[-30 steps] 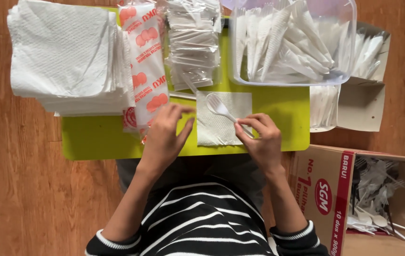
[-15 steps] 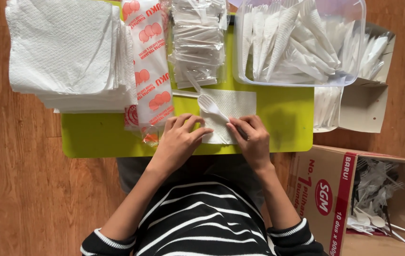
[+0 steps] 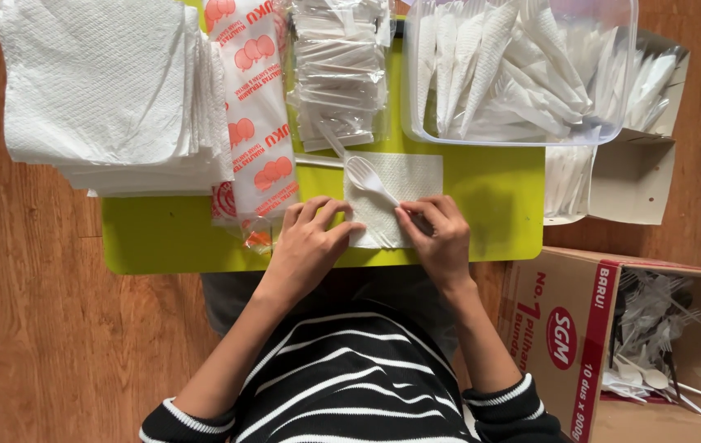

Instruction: Wrapping plastic spoons and forks in paper napkins and organizing them into storage containers.

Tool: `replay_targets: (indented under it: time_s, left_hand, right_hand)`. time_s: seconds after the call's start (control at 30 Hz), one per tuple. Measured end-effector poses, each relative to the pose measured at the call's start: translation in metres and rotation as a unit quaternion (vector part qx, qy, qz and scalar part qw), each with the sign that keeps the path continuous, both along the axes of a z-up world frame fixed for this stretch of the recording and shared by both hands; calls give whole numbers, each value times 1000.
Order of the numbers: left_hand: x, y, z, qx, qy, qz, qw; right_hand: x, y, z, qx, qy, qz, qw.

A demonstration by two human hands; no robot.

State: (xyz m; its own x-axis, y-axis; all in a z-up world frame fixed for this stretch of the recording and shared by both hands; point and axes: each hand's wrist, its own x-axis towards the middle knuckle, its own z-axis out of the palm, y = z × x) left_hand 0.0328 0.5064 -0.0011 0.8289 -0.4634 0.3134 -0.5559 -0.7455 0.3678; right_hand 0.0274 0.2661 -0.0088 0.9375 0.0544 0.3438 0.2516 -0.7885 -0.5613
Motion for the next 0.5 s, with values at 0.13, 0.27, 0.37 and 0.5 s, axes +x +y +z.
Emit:
replay_targets:
  time_s: [0.13, 0.27, 0.37, 0.5]
  left_hand:
    - [1, 0, 1, 1, -6, -1, 1000]
    - [1, 0, 1, 9, -7, -4, 1000]
    - [1, -1, 0, 11, -5, -3, 1000]
    - [1, -1, 2, 2, -3, 0, 1000]
  right_hand:
    - [3, 2, 17, 33, 21, 3, 999]
    - [4, 0, 20, 40, 33, 7, 999]
    - [5, -1, 20, 33, 34, 14, 999]
    - [4, -1, 18, 10, 28, 26, 999]
